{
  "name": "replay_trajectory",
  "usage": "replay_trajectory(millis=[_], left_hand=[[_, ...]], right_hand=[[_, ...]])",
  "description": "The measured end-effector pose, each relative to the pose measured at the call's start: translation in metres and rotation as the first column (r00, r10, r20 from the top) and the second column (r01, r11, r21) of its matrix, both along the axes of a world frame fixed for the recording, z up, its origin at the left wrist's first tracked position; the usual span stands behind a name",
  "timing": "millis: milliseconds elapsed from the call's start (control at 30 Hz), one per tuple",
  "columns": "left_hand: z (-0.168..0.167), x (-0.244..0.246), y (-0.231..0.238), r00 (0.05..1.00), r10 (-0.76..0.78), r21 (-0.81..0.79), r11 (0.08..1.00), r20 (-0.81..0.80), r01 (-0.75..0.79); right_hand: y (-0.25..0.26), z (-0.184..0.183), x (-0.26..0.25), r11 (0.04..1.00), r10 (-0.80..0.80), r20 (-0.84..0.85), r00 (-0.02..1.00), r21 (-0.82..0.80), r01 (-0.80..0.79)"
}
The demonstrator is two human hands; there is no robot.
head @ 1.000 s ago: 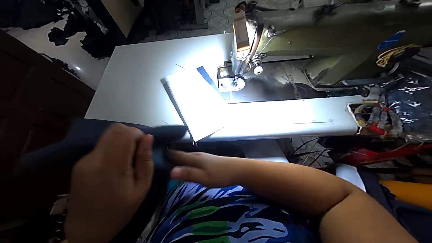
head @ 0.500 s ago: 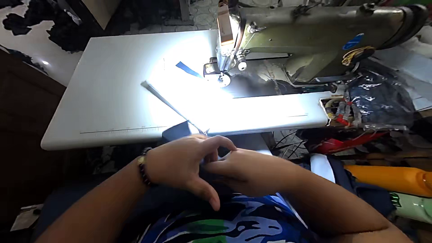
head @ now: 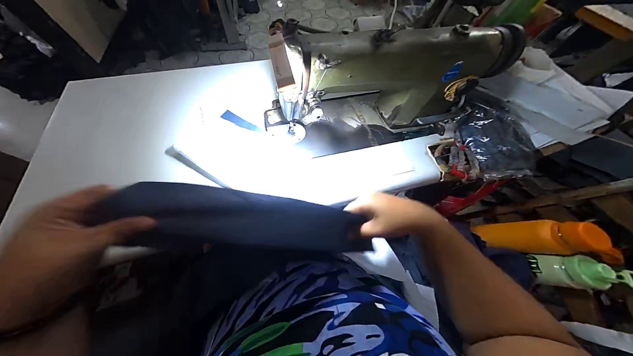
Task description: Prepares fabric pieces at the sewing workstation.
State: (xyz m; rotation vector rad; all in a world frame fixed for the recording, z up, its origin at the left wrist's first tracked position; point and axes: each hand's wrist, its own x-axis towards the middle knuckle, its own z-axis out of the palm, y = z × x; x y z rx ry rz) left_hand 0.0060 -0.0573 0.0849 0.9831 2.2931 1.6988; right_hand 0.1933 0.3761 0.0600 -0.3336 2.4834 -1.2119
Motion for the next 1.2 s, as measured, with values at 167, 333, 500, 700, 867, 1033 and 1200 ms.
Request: replay_trajectory(millis=[167, 333, 500, 700, 867, 1033, 1200], left_hand=[[0.064, -0.065, 0.023, 0.815, 0.564, -0.225, 0.784, -0.13, -0.579], [-0.008, -0.14, 0.103, 0.863, 0.371, -0.6, 0.621, -0.343, -0.505], [-0.094, -0.116, 0.147, 0.852, 0.274, -0.619, 0.592, -0.447, -0.516], [-0.106, -0.093, 0.142, 0.826, 0.039, -0.542, 0.736, -0.563, -0.405], [-0.105, -0.085, 0.141, 0.795, 0.062, -0.48, 0.767, -0.604, -0.425], [-0.103, -0.081, 0.142, 0.803, 0.147, -0.444, 0.769, -0.578, -0.46], [-0.096, -0.084, 0.138, 0.825, 0.212, -0.32, 0.849, -0.524, -0.421]], right_hand=[[-0.035, -0.02, -0.036, 0.919, -0.134, 0.101, 0.986, -0.36, 0.161], [-0.026, -0.031, -0.079, 0.958, -0.277, 0.052, 0.96, 0.092, 0.271], [0.064, -0.051, -0.076, 0.641, -0.533, -0.536, 0.655, 0.25, 0.726], [0.098, -0.087, -0.076, 0.605, -0.455, -0.534, 0.713, 0.402, 0.687], [0.105, -0.095, -0.056, 0.692, -0.561, -0.685, 0.464, -0.081, 0.718], [0.105, -0.094, -0.042, 0.358, -0.831, -0.545, 0.111, -0.373, 0.856], [0.009, -0.062, -0.068, 0.77, -0.563, -0.602, 0.566, -0.133, 0.624]])
